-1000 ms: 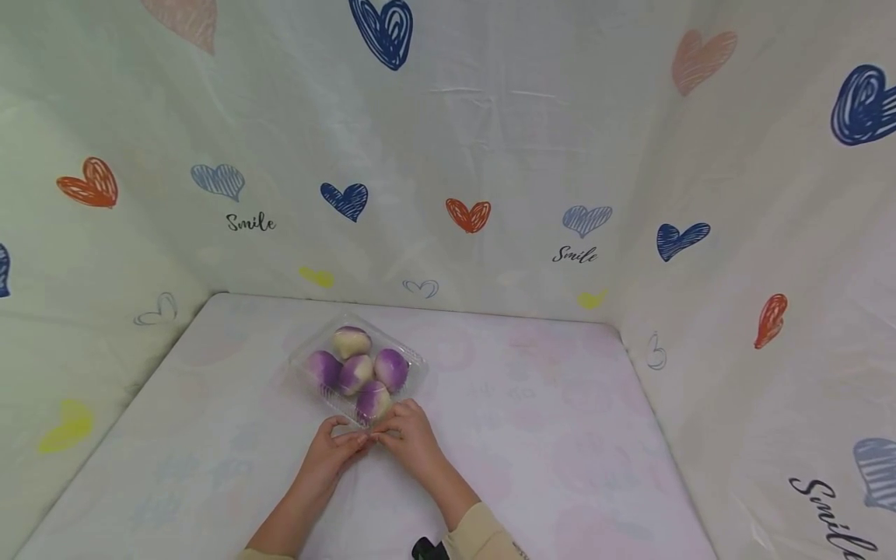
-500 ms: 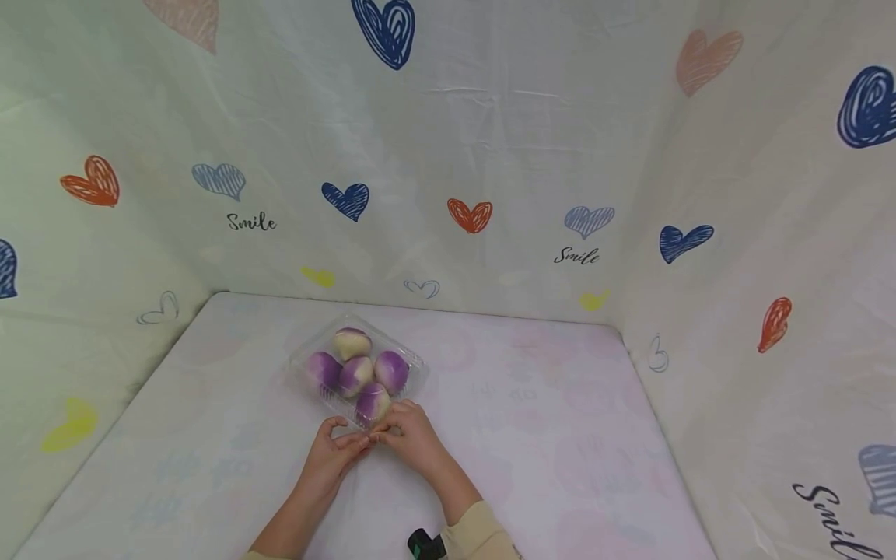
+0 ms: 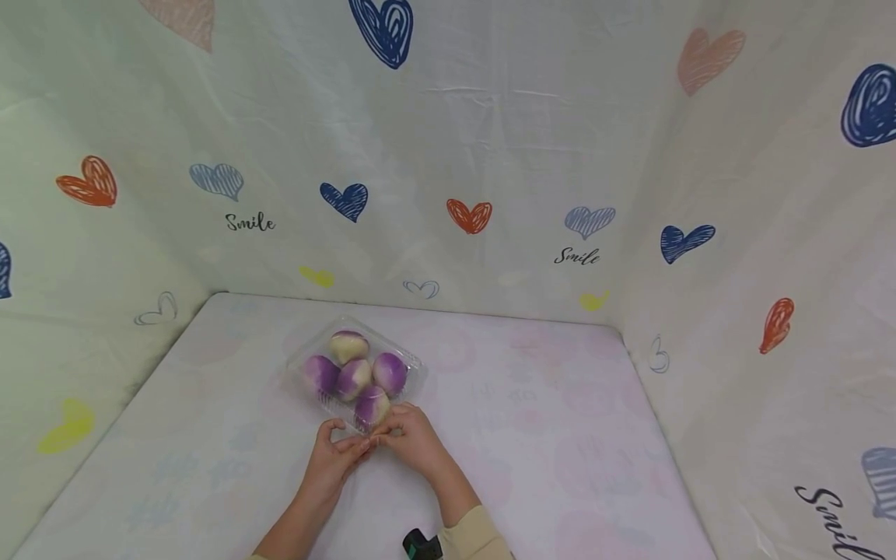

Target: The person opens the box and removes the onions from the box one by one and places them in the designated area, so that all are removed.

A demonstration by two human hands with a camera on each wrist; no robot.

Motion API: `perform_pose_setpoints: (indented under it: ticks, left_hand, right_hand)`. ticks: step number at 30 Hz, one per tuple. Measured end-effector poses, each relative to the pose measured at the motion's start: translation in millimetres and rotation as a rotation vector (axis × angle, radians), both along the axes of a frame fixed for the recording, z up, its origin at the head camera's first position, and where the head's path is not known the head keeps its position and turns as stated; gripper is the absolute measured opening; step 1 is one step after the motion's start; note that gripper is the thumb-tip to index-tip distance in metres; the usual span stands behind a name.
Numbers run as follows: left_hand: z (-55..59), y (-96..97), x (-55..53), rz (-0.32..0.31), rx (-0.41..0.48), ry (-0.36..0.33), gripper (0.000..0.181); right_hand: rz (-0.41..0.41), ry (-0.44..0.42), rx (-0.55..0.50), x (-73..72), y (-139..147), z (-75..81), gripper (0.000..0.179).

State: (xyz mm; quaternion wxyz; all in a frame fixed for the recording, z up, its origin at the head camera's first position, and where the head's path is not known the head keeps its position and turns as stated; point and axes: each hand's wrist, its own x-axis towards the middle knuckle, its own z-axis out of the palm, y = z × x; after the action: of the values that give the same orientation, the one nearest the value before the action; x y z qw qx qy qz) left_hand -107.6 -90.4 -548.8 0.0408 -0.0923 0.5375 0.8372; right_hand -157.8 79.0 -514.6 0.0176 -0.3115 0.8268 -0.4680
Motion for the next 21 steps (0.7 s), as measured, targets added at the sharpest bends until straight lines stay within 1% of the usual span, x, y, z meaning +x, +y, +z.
perform_pose_setpoints:
  ticks: [7,14,21]
  left_hand:
    - [-0.6,1.1,0.6,-0.002,-0.020,0.021,0.047]
    - [-4.0,2.7,1.5,-0.010,-0.005,0.078,0.048]
    - [-6.7,4.7,0.1,-0.002,-0.001,0.046,0.046]
  right_hand:
    - [0.008,0.002,-0.053,0.5,0.8,-3.9,0.005]
    - [0.005,-0.007,-0.061,1.4,1.8,-2.7,0.006]
    - [0.006,-0.028,-0.054,0.8,3.0,-1.8,0.005]
